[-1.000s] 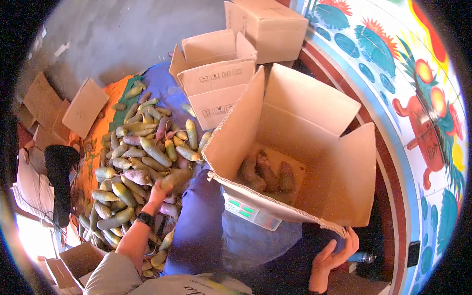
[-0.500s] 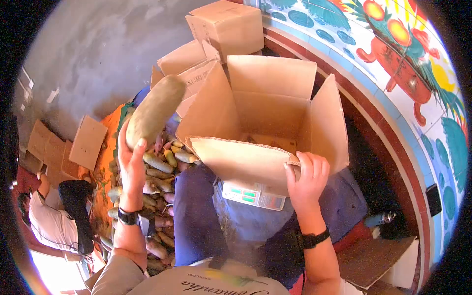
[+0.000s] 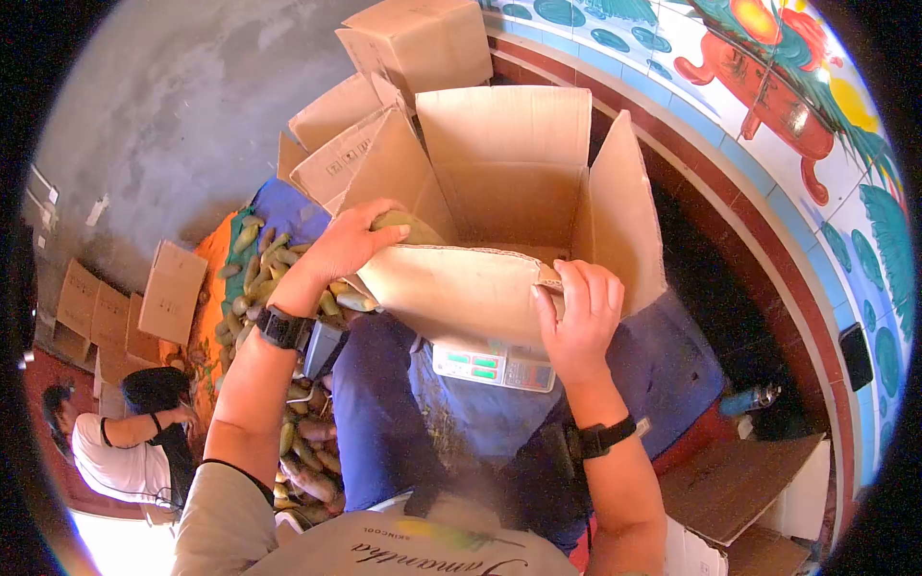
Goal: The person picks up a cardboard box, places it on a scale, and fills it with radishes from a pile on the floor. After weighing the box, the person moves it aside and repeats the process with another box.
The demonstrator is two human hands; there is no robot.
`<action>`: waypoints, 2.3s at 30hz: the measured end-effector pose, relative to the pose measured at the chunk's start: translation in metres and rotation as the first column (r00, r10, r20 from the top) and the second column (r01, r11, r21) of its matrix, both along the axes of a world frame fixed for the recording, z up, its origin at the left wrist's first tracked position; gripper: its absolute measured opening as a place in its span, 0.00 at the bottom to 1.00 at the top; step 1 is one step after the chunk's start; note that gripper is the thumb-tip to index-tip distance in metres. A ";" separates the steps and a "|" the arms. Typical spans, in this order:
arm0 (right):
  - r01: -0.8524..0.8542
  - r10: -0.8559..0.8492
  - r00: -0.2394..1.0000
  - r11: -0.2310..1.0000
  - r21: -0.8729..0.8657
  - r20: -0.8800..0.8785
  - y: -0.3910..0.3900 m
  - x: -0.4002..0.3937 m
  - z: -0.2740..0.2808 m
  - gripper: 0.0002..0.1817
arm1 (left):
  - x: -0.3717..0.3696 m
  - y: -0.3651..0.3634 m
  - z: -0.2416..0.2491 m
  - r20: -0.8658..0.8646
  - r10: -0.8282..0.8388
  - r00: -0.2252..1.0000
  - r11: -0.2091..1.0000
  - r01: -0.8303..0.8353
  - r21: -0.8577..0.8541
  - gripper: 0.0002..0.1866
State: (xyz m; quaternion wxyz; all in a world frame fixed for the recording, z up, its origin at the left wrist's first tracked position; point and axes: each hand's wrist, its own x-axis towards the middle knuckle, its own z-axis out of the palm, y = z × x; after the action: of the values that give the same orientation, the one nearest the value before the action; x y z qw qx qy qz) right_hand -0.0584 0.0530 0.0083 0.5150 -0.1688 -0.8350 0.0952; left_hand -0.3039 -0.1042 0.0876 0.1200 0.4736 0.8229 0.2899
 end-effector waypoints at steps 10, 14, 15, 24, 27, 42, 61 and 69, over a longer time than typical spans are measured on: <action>0.006 -0.006 1.000 0.999 0.032 0.003 -0.003 -0.003 -0.001 0.22 | 0.022 -0.006 -0.007 -0.302 0.155 0.941 0.984 -0.119 0.136 0.10; 0.006 -0.006 1.000 0.999 0.051 -0.008 -0.003 -0.001 -0.002 0.22 | 0.032 -0.016 -0.008 -0.453 0.176 0.874 0.950 -0.030 0.312 0.11; 0.014 -0.014 1.000 0.999 0.043 -0.011 -0.002 -0.001 -0.001 0.22 | 0.036 -0.021 -0.006 -0.450 0.176 0.876 0.949 -0.031 0.312 0.11; 0.027 -0.027 1.000 1.000 0.015 0.007 -0.006 -0.001 0.001 0.21 | 0.048 -0.060 -0.069 -0.220 0.465 0.857 0.752 -0.252 0.609 0.44; 0.022 -0.022 1.000 1.000 -0.004 0.010 -0.004 -0.002 -0.001 0.21 | 0.038 -0.054 -0.099 0.106 0.402 0.910 0.672 -0.371 0.641 0.47; 0.040 -0.040 0.999 0.999 -0.005 0.010 -0.007 -0.008 -0.002 0.21 | 0.035 -0.052 -0.108 0.238 0.292 0.926 0.874 -0.359 0.328 0.34; 0.040 -0.039 0.999 0.998 0.042 -0.022 -0.020 -0.026 -0.002 0.22 | 0.021 -0.053 -0.108 0.104 0.498 0.861 0.822 -0.507 0.258 0.51; 0.012 -0.012 1.000 0.996 0.085 0.001 -0.017 -0.016 -0.003 0.22 | 0.022 -0.079 -0.109 0.054 0.436 0.898 0.822 -0.422 0.382 0.36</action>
State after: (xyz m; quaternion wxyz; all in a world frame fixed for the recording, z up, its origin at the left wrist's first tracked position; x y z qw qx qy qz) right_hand -0.0748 0.0357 0.0055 0.5216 -0.1518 -0.8377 0.0561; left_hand -0.2820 -0.1829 -0.0215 -0.0582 0.2956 0.8372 0.4564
